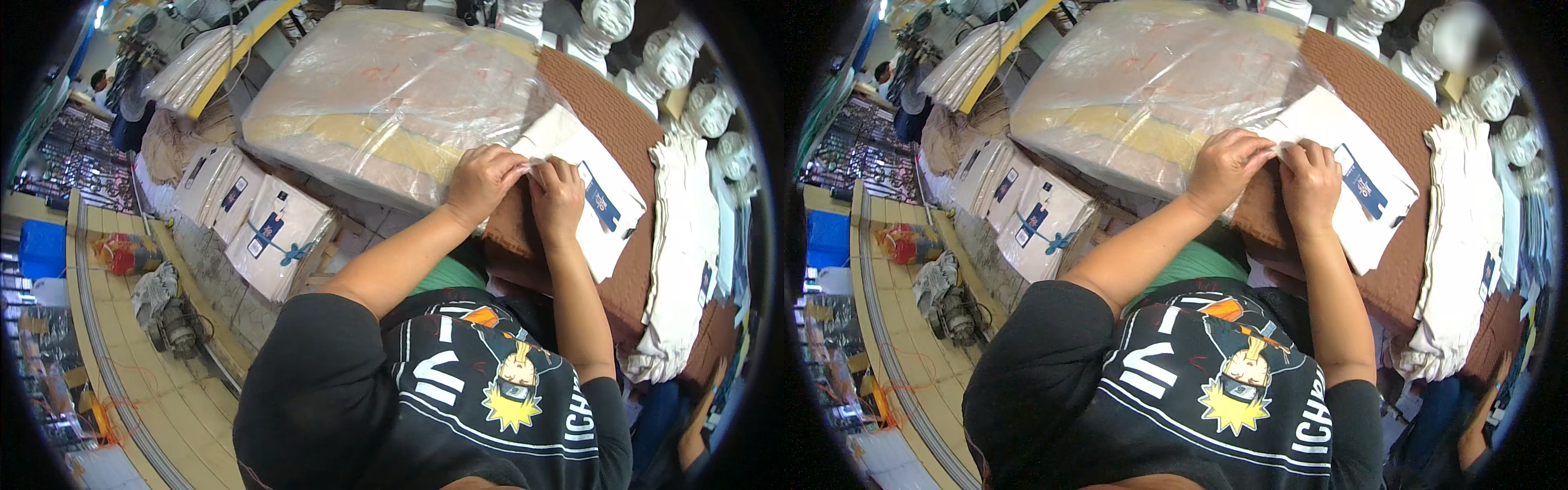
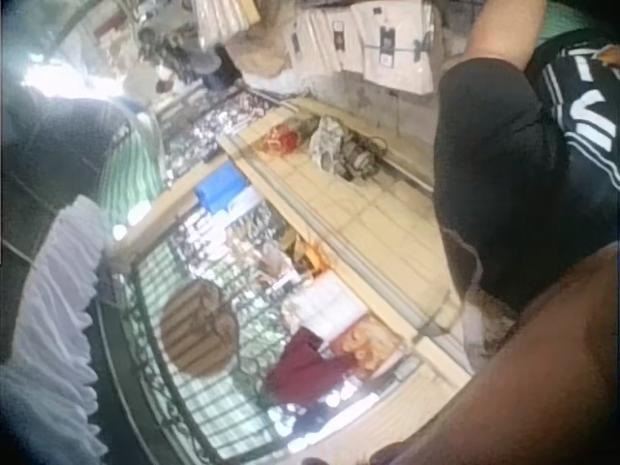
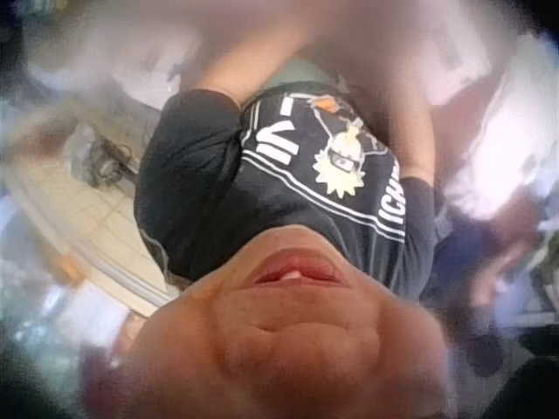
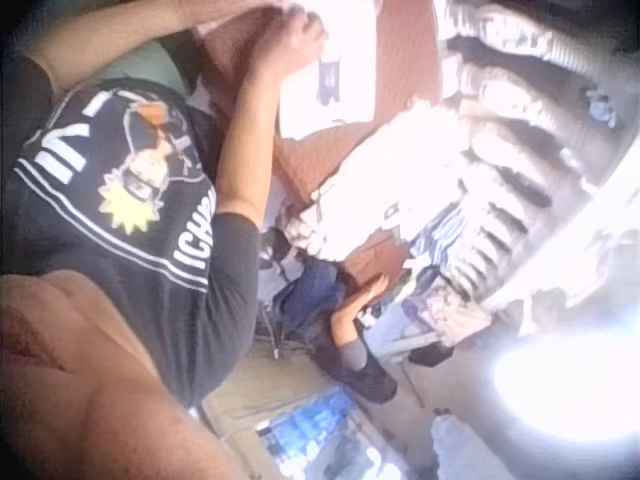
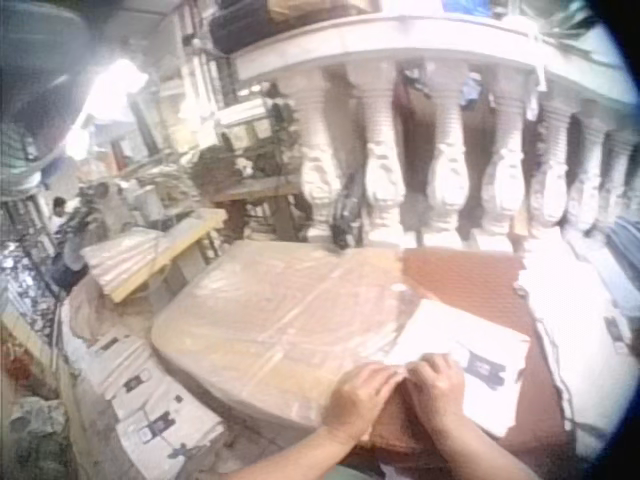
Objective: The person folds a white shirt on a table by hand. They place a cardboard insert on the shirt, fold the garment around it, attach a tag to the collar, and slide the folded shirt into a plastic bag.
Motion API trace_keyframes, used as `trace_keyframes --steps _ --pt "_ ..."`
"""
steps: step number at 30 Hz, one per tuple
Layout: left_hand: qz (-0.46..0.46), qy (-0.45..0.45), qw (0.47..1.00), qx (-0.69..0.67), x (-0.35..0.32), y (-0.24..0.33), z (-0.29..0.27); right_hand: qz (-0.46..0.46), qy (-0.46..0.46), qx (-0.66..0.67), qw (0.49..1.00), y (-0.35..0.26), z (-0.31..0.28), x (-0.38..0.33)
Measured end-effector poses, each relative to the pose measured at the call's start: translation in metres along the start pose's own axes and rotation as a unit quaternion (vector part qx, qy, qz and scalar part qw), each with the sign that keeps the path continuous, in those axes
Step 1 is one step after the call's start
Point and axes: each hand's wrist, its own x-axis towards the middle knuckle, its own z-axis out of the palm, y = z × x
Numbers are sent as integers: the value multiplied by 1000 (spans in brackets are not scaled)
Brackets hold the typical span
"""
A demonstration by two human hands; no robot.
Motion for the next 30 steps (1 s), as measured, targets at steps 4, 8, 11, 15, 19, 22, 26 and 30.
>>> trace_keyframes --steps 4,8,11,15,19,22,26,30 --pt "-53 -14 998 -40 0 -2 -1 -5 -41 -2 999 -3 -3 -3" --pt "-63 -65 994 -59 -6 -4 -1 -12 -41 -12 999 1 -4 -7" --pt "-15 -99 994 -47 -15 -5 -7 -11 -35 -18 999 1 -2 -10" --pt "19 -102 995 14 -24 -13 -13 -3 -34 -6 999 3 -6 -12" --pt "-18 -71 995 72 -17 -35 -8 1 -39 4 999 1 -7 -11" --pt "-21 -57 993 98 -12 -38 -8 -3 -31 7 999 0 -6 -11" --pt "-28 -53 995 84 -8 -42 -3 0 -14 21 1000 3 -4 -13" --pt "-28 -50 995 82 -7 -46 1 12 5 30 999 4 -1 -13"
